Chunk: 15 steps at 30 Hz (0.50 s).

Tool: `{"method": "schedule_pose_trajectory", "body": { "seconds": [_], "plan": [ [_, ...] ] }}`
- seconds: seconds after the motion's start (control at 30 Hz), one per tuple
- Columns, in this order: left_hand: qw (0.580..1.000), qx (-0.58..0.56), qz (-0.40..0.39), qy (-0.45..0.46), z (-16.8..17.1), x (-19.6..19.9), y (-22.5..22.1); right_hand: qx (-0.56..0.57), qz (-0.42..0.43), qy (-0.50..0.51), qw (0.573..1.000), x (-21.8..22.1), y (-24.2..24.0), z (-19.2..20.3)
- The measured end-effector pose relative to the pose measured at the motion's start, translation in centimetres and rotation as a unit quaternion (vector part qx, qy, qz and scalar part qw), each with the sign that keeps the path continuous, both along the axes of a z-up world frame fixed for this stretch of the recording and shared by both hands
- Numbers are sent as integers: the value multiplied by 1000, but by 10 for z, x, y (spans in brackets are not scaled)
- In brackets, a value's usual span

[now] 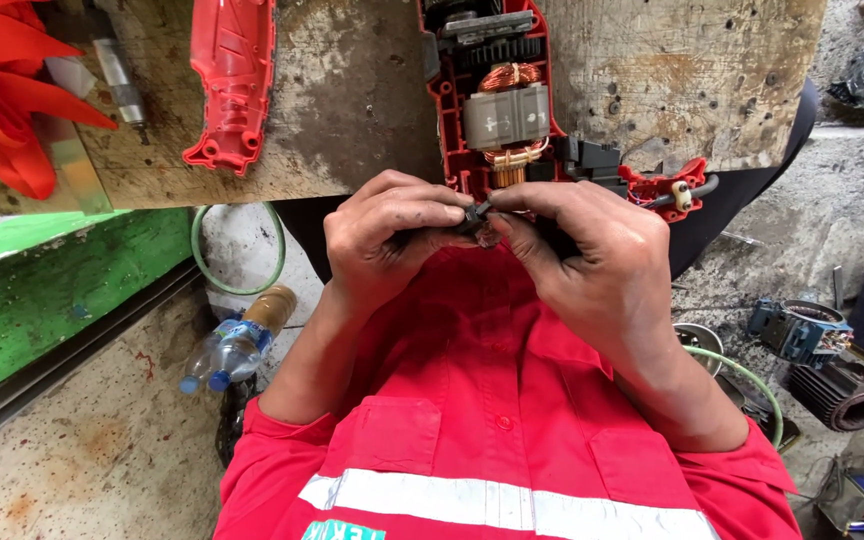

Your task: Repairing and reassembling the internal components of a power drill, including the motor and wiring.

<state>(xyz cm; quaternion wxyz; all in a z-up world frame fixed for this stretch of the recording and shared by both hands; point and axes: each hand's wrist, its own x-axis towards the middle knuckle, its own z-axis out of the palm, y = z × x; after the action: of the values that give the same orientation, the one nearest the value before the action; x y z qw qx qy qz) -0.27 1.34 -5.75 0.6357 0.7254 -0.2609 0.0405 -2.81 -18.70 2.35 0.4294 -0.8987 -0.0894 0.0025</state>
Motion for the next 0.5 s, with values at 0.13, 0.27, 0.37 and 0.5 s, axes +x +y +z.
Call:
{"method": "schedule_pose_trajectory", "body": {
  "seconds": [0.13, 0.27, 0.37, 0.5],
  "plan": [
    [1000, 3, -8, -17, -2, 2, 3, -5, 9, -1, 1000, -1, 0, -5],
    [999, 3, -22, -32, -2, 5, 4, -17, 43, -21, 999, 1, -2, -6],
    [999, 10, -21, -37, 3, 6, 4, -28, 47, -27, 998, -1, -2, -6],
    [998, 24, -13, -57, 8, 12, 5, -17, 75, -14, 997, 1, -2, 1]
  ]
}}
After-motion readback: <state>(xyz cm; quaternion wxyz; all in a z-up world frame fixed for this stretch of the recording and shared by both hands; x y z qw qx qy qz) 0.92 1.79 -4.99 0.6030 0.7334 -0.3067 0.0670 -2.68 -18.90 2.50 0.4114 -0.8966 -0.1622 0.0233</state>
